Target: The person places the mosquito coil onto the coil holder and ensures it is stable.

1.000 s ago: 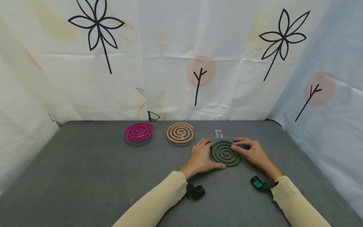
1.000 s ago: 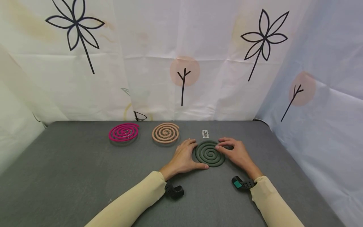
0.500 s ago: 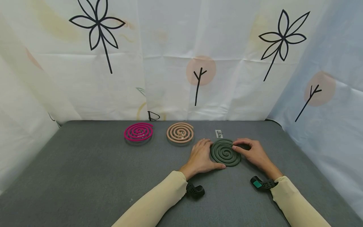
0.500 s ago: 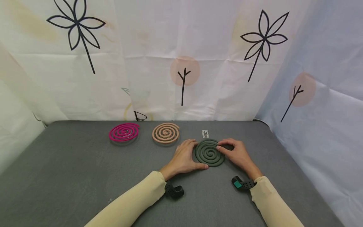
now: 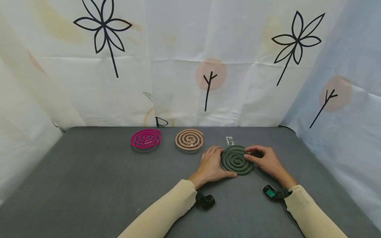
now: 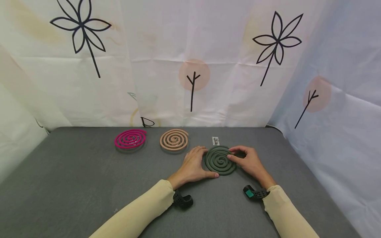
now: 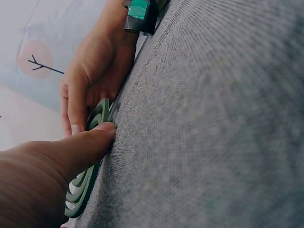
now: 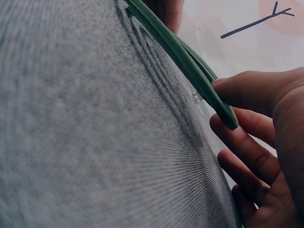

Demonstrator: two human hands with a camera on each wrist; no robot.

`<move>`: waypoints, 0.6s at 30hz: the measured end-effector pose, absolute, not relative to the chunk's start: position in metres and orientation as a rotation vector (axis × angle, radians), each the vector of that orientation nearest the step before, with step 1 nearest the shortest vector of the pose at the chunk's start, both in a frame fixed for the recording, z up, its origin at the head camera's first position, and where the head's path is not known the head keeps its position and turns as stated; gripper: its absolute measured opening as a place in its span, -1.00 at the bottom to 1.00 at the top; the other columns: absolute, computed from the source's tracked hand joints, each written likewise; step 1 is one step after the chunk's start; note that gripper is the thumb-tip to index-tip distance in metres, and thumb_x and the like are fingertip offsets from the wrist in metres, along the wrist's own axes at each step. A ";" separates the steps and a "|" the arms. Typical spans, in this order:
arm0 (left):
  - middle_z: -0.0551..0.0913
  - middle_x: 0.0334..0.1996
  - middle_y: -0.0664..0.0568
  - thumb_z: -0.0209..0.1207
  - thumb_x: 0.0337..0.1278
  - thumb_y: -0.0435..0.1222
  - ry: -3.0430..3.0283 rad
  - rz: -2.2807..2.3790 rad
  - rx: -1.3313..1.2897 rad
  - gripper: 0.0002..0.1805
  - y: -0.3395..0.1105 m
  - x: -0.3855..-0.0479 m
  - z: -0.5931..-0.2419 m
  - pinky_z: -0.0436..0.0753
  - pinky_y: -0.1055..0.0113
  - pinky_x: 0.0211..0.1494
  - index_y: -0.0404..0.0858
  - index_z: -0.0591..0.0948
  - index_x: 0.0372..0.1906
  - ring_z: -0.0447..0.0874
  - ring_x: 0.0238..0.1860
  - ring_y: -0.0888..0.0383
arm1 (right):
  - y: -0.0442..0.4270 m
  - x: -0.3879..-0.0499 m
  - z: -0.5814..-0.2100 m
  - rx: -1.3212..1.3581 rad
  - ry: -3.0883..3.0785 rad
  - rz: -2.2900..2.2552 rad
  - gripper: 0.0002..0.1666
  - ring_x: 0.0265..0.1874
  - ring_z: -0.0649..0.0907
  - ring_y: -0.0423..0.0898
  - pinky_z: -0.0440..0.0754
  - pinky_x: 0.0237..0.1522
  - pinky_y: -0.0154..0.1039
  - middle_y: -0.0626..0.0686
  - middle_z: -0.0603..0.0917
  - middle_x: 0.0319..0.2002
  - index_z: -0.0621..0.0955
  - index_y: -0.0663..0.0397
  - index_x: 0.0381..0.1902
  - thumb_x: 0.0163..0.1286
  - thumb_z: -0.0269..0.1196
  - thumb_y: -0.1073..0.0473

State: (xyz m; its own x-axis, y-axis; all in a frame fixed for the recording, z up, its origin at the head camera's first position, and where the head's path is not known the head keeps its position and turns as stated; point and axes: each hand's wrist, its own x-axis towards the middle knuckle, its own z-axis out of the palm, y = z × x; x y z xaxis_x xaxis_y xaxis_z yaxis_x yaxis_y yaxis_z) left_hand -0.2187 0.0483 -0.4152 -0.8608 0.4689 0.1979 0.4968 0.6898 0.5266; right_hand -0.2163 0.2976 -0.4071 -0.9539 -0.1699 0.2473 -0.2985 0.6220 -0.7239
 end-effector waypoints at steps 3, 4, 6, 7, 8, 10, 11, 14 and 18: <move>0.38 0.42 -0.11 0.47 -0.07 0.23 -2.847 -0.914 -0.810 0.03 0.048 -0.219 -0.415 0.27 -0.09 0.51 -0.26 0.41 0.43 0.21 0.50 -0.07 | 0.298 -0.216 -0.408 0.396 -2.674 1.265 -0.66 -0.18 0.61 -0.22 0.57 -0.22 -0.33 0.11 0.72 -0.09 0.71 0.19 0.05 0.38 0.40 0.16; 0.38 0.42 -0.11 0.47 -0.07 0.23 -2.847 -0.919 -0.807 0.03 0.048 -0.219 -0.415 0.27 -0.09 0.51 -0.26 0.41 0.43 0.21 0.50 -0.07 | 0.298 -0.216 -0.408 0.399 -2.668 1.273 -0.66 -0.19 0.61 -0.23 0.57 -0.22 -0.33 0.11 0.72 -0.10 0.71 0.20 0.05 0.38 0.41 0.16; 0.39 0.42 -0.11 0.48 -0.08 0.23 -2.850 -0.925 -0.801 0.03 0.048 -0.219 -0.415 0.27 -0.09 0.51 -0.26 0.41 0.43 0.22 0.50 -0.07 | 0.298 -0.217 -0.408 0.406 -2.653 1.288 -0.67 -0.19 0.61 -0.24 0.57 -0.22 -0.35 0.11 0.72 -0.12 0.71 0.21 0.05 0.38 0.41 0.18; 0.39 0.42 -0.11 0.48 -0.08 0.22 -2.852 -0.928 -0.797 0.03 0.048 -0.219 -0.415 0.27 -0.09 0.51 -0.26 0.41 0.43 0.22 0.50 -0.07 | 0.298 -0.217 -0.408 0.411 -2.644 1.296 -0.67 -0.20 0.61 -0.24 0.57 -0.22 -0.36 0.11 0.72 -0.13 0.71 0.21 0.04 0.37 0.41 0.19; 0.39 0.41 -0.11 0.48 -0.08 0.22 -2.855 -0.932 -0.794 0.04 0.049 -0.219 -0.415 0.27 -0.09 0.51 -0.25 0.41 0.43 0.22 0.50 -0.07 | 0.298 -0.217 -0.409 0.414 -2.634 1.305 -0.67 -0.20 0.61 -0.24 0.57 -0.22 -0.37 0.12 0.72 -0.13 0.71 0.21 0.04 0.37 0.41 0.20; 0.39 0.41 -0.11 0.49 -0.09 0.22 -2.861 -0.937 -0.787 0.04 0.049 -0.219 -0.415 0.26 -0.09 0.51 -0.25 0.40 0.44 0.22 0.49 -0.07 | 0.298 -0.217 -0.410 0.422 -2.611 1.328 -0.68 -0.22 0.62 -0.24 0.57 -0.24 -0.38 0.13 0.72 -0.15 0.71 0.23 0.04 0.36 0.41 0.22; 0.39 0.41 -0.11 0.49 -0.09 0.22 -2.863 -0.938 -0.784 0.04 0.049 -0.219 -0.415 0.26 -0.09 0.51 -0.25 0.40 0.44 0.22 0.49 -0.07 | 0.298 -0.217 -0.410 0.427 -2.599 1.340 -0.68 -0.22 0.62 -0.25 0.57 -0.25 -0.39 0.13 0.72 -0.16 0.71 0.23 0.03 0.36 0.41 0.23; 0.39 0.42 -0.12 0.50 -0.09 0.21 -2.863 -0.947 -0.780 0.05 0.048 -0.218 -0.414 0.26 -0.09 0.51 -0.25 0.39 0.44 0.22 0.49 -0.07 | 0.299 -0.218 -0.411 0.436 -2.563 1.376 -0.68 -0.25 0.63 -0.25 0.57 -0.27 -0.41 0.16 0.72 -0.18 0.71 0.26 0.03 0.35 0.42 0.27; 0.40 0.41 -0.12 0.50 -0.10 0.21 -2.851 -0.958 -0.780 0.05 0.048 -0.219 -0.414 0.28 -0.10 0.50 -0.26 0.40 0.44 0.24 0.48 -0.07 | 0.299 -0.219 -0.412 0.438 -2.536 1.411 -0.68 -0.25 0.64 -0.24 0.58 -0.26 -0.42 0.15 0.72 -0.19 0.71 0.27 0.03 0.34 0.41 0.28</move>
